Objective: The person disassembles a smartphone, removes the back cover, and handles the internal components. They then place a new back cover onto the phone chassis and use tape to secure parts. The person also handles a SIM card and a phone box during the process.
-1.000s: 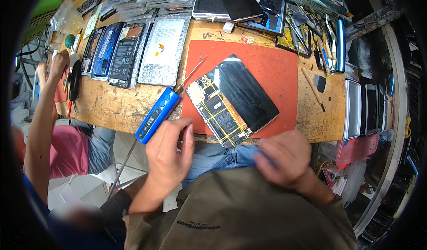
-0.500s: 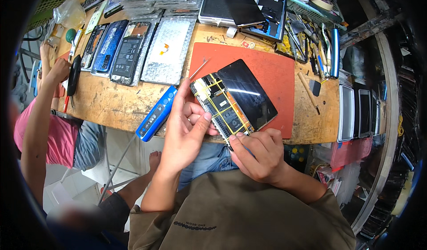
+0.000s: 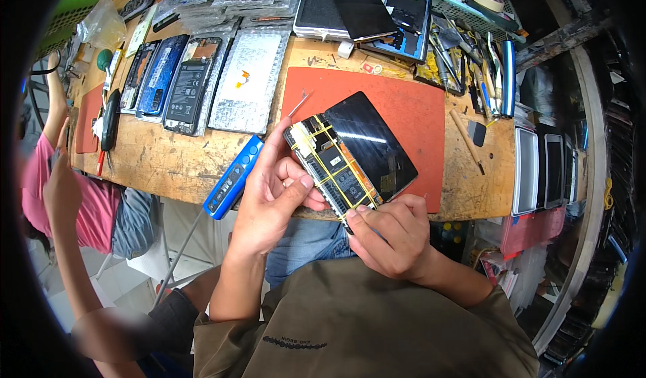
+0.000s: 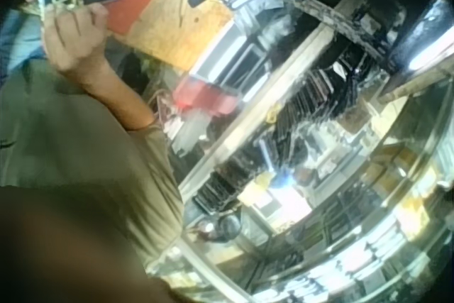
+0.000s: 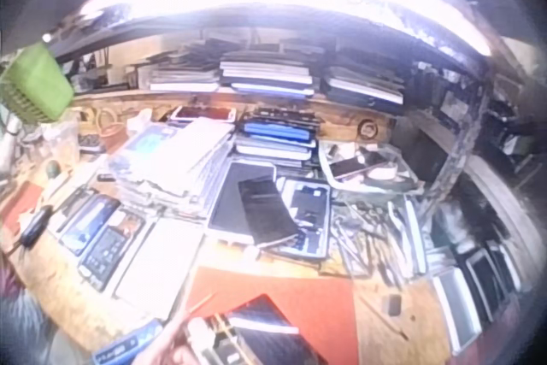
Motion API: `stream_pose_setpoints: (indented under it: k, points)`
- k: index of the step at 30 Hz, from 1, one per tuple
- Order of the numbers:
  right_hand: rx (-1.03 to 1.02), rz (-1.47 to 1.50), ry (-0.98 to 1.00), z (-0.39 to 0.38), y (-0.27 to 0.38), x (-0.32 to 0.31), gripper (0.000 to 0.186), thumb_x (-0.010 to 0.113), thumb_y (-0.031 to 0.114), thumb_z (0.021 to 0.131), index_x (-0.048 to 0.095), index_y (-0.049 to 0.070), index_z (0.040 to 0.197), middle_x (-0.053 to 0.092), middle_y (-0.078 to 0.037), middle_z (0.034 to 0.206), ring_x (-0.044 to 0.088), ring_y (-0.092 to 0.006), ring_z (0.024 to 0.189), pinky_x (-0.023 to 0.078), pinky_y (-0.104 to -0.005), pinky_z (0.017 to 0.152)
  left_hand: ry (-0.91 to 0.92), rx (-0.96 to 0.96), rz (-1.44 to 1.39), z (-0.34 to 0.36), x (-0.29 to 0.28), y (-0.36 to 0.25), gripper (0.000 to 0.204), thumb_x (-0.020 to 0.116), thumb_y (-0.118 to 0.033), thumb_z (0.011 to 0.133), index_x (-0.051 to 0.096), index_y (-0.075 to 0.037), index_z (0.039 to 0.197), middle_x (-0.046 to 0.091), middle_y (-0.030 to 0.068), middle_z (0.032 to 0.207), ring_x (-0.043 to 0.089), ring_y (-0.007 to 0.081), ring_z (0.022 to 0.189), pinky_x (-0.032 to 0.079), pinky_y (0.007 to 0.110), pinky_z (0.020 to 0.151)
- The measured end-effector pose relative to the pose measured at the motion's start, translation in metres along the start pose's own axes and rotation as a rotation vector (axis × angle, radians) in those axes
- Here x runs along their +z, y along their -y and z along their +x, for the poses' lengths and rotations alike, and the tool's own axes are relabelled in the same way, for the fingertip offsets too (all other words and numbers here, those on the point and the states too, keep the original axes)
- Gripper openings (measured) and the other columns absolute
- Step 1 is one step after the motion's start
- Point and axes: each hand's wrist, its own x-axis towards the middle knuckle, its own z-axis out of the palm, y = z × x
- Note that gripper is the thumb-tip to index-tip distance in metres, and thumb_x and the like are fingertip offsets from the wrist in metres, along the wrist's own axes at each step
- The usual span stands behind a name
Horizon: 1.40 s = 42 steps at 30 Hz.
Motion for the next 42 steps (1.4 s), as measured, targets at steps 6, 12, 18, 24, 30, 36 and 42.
stream_pose_setpoints:
  k: [6,12,18,24,30,36,42]
  points:
    - [0.008,0.019,-0.008,-0.001,0.0,0.001,0.022,0.078,0.011,0.083,0.076,0.003,0.104,0.07,-0.004,0.093,0.063,-0.0153,0.074,0.046,-0.036,0.075,-0.006,0.005,0.007,0.001,0.001,-0.002,0.079,0.063,0.007,0.101,0.022,-0.005,0.168,0.063,0.0064,0.088,0.072,0.0173,0.081,0.066,0.032,0.073]
    - [0.001,0.034,-0.02,-0.001,0.0,0.002,0.023,0.078,0.011,0.084,0.076,0.002,0.105,0.07,-0.005,0.093,0.064,-0.0156,0.073,0.046,-0.0361,0.076,-0.016,0.001,0.017,0.001,0.0,-0.001,0.081,0.064,0.007,0.099,0.022,-0.005,0.167,0.064,0.0067,0.088,0.073,0.0169,0.08,0.065,0.031,0.072]
    - [0.009,0.047,-0.014,-0.004,0.0,0.001,0.025,0.077,0.012,0.085,0.076,0.001,0.108,0.07,-0.006,0.094,0.063,-0.0159,0.074,0.046,-0.0371,0.077,-0.004,-0.004,-0.036,0.001,-0.001,-0.001,0.081,0.065,0.006,0.099,0.022,-0.005,0.167,0.065,0.0061,0.087,0.072,0.0168,0.079,0.064,0.03,0.072]
    - [0.019,0.027,-0.037,-0.007,0.001,0.003,0.038,0.086,0.014,0.073,0.076,0.004,0.108,0.069,-0.002,0.096,0.064,-0.0164,0.076,0.045,-0.0366,0.077,-0.015,-0.013,-0.058,0.0,0.003,-0.003,0.082,0.066,0.005,0.098,0.023,-0.005,0.167,0.065,0.0057,0.087,0.072,0.0162,0.078,0.064,0.03,0.071]
    - [0.061,0.056,-0.037,-0.01,0.003,0.004,0.037,0.086,0.015,0.076,0.076,0.004,0.111,0.07,-0.002,0.099,0.064,-0.0162,0.078,0.044,-0.037,0.08,-0.026,-0.01,-0.036,0.0,0.003,-0.002,0.08,0.065,0.005,0.099,0.024,-0.005,0.167,0.066,0.0056,0.087,0.071,0.0149,0.076,0.064,0.029,0.07]
    - [0.086,0.028,-0.069,-0.016,0.009,0.009,0.029,0.082,0.013,0.079,0.079,0.005,0.107,0.071,-0.002,0.1,0.063,-0.016,0.08,0.045,-0.0368,0.078,-0.269,0.259,0.458,-0.028,0.021,0.006,0.075,0.066,-0.002,0.101,0.028,-0.001,0.166,0.065,0.0072,0.095,0.067,0.0141,0.081,0.058,0.028,0.074]
    - [0.12,-0.005,-0.04,-0.025,0.017,0.016,0.02,0.075,0.013,0.085,0.08,0.006,0.103,0.071,-0.002,0.103,0.061,-0.0165,0.089,0.046,-0.0389,0.085,-0.53,0.532,1.496,-0.047,-0.025,-0.016,0.054,0.073,-0.005,0.094,0.057,0.001,0.145,0.064,0.0194,0.12,0.062,0.0366,0.113,0.047,0.046,0.1]
